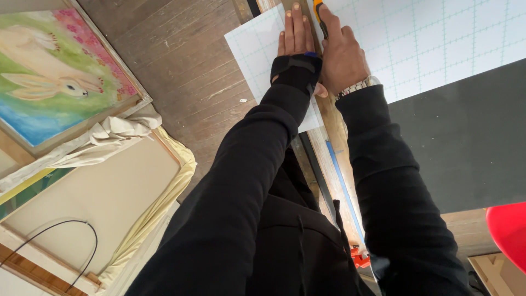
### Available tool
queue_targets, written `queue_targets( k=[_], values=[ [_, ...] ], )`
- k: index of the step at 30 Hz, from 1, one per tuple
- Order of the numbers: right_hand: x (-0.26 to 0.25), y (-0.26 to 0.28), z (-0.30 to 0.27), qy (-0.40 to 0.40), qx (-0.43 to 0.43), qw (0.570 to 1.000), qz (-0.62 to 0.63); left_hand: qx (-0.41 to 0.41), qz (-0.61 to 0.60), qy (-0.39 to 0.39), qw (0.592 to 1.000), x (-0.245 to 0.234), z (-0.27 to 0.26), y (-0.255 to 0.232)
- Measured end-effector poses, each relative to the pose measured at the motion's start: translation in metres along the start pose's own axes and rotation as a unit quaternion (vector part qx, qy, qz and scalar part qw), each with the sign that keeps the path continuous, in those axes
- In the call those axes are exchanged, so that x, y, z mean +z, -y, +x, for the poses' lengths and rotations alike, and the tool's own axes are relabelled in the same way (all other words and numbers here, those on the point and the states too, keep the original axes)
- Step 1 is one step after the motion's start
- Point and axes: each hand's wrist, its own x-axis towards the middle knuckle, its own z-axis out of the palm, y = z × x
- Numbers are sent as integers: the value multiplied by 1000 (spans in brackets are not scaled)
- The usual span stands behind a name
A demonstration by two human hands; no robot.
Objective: Measuring and cutting a white mat board or paper using a straight edge and utility knife.
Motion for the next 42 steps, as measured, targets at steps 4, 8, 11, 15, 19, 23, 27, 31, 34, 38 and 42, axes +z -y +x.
queue_targets(
  k=[4,8,11,15,19,23,27,31,34,38,42],
  values=[
    [3,-5,-9,12,9,1000,5,-14,1,50,999,-10,-2,-1],
    [0,-7,-27,27,22,999,39,-23,2,64,998,-12,-3,-3],
    [-7,-4,-46,16,16,999,41,-1,-16,-9,1000,7,-3,3],
    [-16,-3,-71,88,90,991,49,-12,-16,19,1000,0,-3,0],
    [-19,-9,-101,54,54,995,59,-10,-11,17,1000,-1,-1,0],
    [-24,-6,-127,54,66,993,81,-1,3,17,1000,2,-2,2],
    [-17,-22,-155,79,88,992,44,0,-3,17,1000,-4,-7,1],
    [-20,-31,-183,84,69,992,66,1,1,12,1000,-3,-4,0],
    [-24,-29,-203,61,20,994,88,-1,4,12,1000,0,-4,1],
    [-13,-53,-235,61,7,996,65,-2,15,19,1000,3,-2,2],
    [-15,-56,-256,66,16,996,54,-7,24,17,1000,7,1,1]
  ],
)
